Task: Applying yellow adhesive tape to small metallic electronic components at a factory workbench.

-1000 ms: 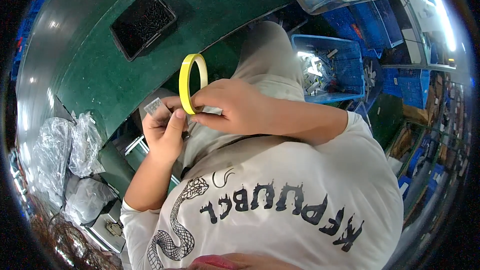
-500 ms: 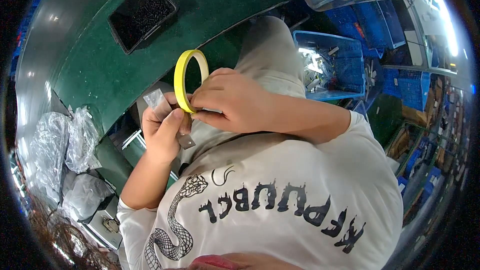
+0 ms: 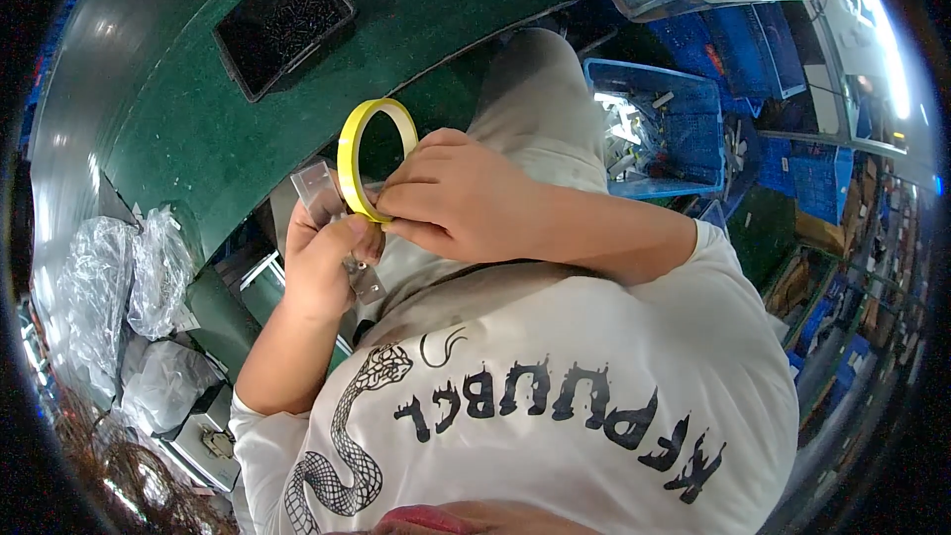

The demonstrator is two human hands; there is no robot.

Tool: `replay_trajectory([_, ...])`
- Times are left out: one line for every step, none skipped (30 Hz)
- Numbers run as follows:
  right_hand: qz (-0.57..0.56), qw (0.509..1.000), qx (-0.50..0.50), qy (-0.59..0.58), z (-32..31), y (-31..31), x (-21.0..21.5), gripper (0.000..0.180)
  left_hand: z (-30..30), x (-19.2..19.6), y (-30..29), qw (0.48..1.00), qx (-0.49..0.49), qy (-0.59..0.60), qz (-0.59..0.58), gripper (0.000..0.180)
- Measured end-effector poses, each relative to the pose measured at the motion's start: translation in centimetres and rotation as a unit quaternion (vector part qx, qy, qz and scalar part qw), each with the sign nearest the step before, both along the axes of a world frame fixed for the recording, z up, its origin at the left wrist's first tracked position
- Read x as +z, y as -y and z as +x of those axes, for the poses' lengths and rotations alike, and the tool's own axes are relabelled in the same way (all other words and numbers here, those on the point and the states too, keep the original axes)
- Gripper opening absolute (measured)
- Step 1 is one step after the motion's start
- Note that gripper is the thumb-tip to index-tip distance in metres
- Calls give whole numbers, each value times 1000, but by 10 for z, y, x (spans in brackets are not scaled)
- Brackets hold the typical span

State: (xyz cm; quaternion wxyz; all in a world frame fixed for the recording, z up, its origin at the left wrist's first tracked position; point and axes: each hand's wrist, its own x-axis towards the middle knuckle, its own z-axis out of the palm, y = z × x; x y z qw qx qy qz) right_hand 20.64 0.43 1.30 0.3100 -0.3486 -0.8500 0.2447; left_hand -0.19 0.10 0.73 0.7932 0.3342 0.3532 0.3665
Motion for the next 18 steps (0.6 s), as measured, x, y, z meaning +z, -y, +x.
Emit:
replay_trajectory([0, 1000, 0, 0, 0, 0, 0, 23, 0, 1, 0, 1000, 7, -4, -12, 19])
replay_trajectory([6, 1000, -2, 2, 0, 0, -1, 22, 1, 1, 0, 1000, 7, -4, -13, 19])
replay_trajectory([12, 1000, -3, 5, -1, 0, -1, 22, 1, 1, 0, 1000, 9, 1, -25, 18])
replay_trajectory([11, 1000, -3, 5, 0, 0, 0, 22, 1, 1, -1, 999, 12, 5, -38, 17])
replay_trajectory([5, 1000, 1, 10, 0, 0, 0, 22, 1, 1, -1, 999, 12, 5, -38, 17])
replay_trajectory([-1, 1000, 6, 15, 0, -1, 1, 22, 0, 1, -3, 999, 3, 13, -35, 17])
replay_trajectory([-2, 1000, 6, 15, 0, -1, 0, 22, 0, 1, -4, 999, -6, 20, -32, 16])
replay_trajectory([-3, 1000, 5, 11, 0, 0, -1, 22, 1, 1, -4, 999, -7, 20, -32, 16])
replay_trajectory([-4, 1000, 4, 6, 0, 0, -2, 22, 1, 1, -5, 999, -9, 21, -36, 15])
replay_trajectory([-4, 1000, 4, 6, 1, 0, -3, 22, 2, 2, -6, 999, -11, 21, -40, 14])
replay_trajectory([-6, 1000, 5, -1, 1, -1, -4, 21, 2, 3, -6, 999, -11, 21, -40, 14])
replay_trajectory([-9, 1000, 6, -9, 1, -1, -5, 21, 3, 4, -6, 999, -13, 27, -36, 13])
replay_trajectory([-9, 1000, 6, -9, 1, -1, -5, 21, 3, 5, -6, 999, -15, 32, -33, 13])
replay_trajectory([-15, 1000, 8, -9, 1, -1, -4, 21, 4, 4, -6, 999, -15, 32, -33, 13])
replay_trajectory([-21, 1000, 11, -9, 1, -1, -4, 21, 4, 4, -6, 999, -16, 31, -35, 12])
replay_trajectory([-21, 1000, 11, -9, 2, -1, -4, 21, 4, 3, -5, 999, -16, 29, -38, 11])
replay_trajectory([-23, 1000, 14, -11, 2, -2, -4, 21, 4, 3, -5, 999, -16, 29, -38, 11])
replay_trajectory([-25, 999, 17, -12, 2, -2, -3, 21, 5, 2, -5, 999, -19, 28, -40, 11])
